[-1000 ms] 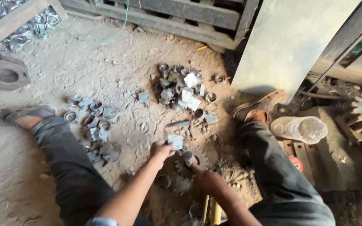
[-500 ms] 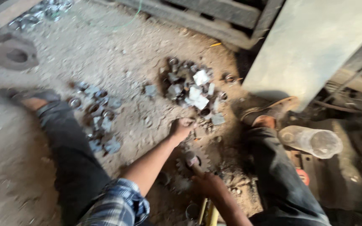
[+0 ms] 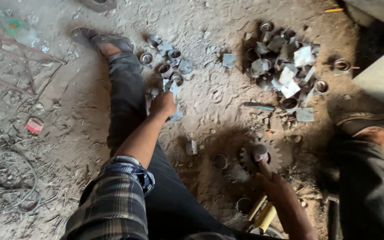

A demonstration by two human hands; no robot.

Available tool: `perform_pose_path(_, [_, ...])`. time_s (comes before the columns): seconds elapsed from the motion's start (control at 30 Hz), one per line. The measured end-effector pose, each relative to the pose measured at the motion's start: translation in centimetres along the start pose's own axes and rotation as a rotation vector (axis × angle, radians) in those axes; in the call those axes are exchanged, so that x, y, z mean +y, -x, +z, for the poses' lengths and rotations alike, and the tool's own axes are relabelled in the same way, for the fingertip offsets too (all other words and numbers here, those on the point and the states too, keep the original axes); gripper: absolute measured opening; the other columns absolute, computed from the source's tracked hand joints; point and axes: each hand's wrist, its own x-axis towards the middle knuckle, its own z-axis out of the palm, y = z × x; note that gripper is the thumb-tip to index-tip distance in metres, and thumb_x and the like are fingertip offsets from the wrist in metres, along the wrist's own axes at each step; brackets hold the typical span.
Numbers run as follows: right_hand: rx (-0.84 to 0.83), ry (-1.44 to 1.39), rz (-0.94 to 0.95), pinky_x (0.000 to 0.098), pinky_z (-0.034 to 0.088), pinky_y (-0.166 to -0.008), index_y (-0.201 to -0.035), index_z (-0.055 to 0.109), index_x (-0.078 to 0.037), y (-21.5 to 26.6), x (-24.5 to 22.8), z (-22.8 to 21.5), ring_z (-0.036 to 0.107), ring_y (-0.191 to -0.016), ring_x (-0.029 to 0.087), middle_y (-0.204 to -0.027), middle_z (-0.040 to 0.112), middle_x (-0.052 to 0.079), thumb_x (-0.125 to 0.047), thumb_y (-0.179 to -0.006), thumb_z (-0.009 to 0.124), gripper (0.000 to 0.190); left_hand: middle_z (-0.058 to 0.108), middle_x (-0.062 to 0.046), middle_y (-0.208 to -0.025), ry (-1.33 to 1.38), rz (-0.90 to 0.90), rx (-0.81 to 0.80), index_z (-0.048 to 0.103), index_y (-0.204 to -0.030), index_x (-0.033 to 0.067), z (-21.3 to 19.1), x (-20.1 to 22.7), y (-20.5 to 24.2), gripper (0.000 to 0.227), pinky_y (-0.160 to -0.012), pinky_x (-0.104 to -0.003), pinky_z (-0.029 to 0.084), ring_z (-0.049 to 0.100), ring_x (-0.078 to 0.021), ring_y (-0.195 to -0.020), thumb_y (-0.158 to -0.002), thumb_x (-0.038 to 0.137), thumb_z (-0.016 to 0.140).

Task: The person sits on the ground and repeatedly hammers small metal pieces placed on a gear-like fixture. They pick up pieces from a pile, position them on the fixture, strike them with a hammer, and then place the worked pieces into a separate pile.

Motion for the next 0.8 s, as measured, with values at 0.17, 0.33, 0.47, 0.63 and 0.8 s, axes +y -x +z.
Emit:
perform_pose_path(0.17, [-0.015,0.062,0.002,0.0408,0.052,-0.073,-0.110,0.073,0.004,0.8,-1.3,0.3,0.066,-0.082,0.029,-0.091,0.072,0.018,-0.047,-0.089,0.069,0.055,0.063,-0.012,-0.136,0.105,-0.163,-0.021,0.064,-0.126,0.0122,-1.6,-0.3,1.8,0.062,-0.100,-0.046,0.053,0.061,-0.0334,-0.124,-0.075,0.042,0.085])
perform_pose_path(0.33, [0.020,0.104,-0.037,0.0397,0.049,-0.067,-0.099,0.077,0.001,-1.1,0.6,0.7,0.064,-0.073,0.027,-0.079,0.072,0.016,-0.048,-0.089,0.067,0.051,0.061,-0.013,-0.139,0.182,-0.227,0.032,0.057,-0.136,0.0103,-1.5,0.4,2.2,0.081,-0.105,-0.046,0.049,0.059,-0.0338,-0.127,-0.076,0.058,0.084])
perform_pose_path(0.47, [0.044,0.153,-0.078,0.0406,0.047,-0.060,-0.095,0.074,0.001,-3.1,2.0,1.2,0.060,-0.065,0.025,-0.072,0.068,0.015,-0.048,-0.090,0.069,0.050,0.060,-0.016,-0.139,0.149,-0.295,0.025,0.060,-0.132,0.0066,-1.1,0.7,2.4,0.085,-0.106,-0.045,0.047,0.058,-0.0326,-0.127,-0.071,0.060,0.086])
perform_pose_path(0.63, [0.067,0.223,-0.088,0.0401,0.050,-0.062,-0.094,0.076,-0.001,-2.6,1.5,1.0,0.065,-0.065,0.023,-0.070,0.071,0.012,-0.049,-0.088,0.067,0.049,0.069,-0.017,-0.128,0.183,-0.336,-0.033,0.075,-0.116,0.0076,0.4,0.8,1.8,0.059,-0.099,-0.044,0.054,0.067,-0.0326,-0.119,-0.077,0.051,0.082])
perform_pose_path(0.8, [0.020,0.046,-0.016,0.0374,0.053,-0.065,-0.098,0.073,-0.001,1.2,-0.2,0.8,0.063,-0.073,0.022,-0.076,0.068,0.008,-0.049,-0.093,0.060,0.050,0.076,-0.015,-0.104,0.281,-0.324,-0.006,0.079,-0.102,0.0079,0.5,0.4,2.0,0.046,-0.085,-0.041,0.060,0.074,-0.0306,-0.095,-0.072,0.043,0.082])
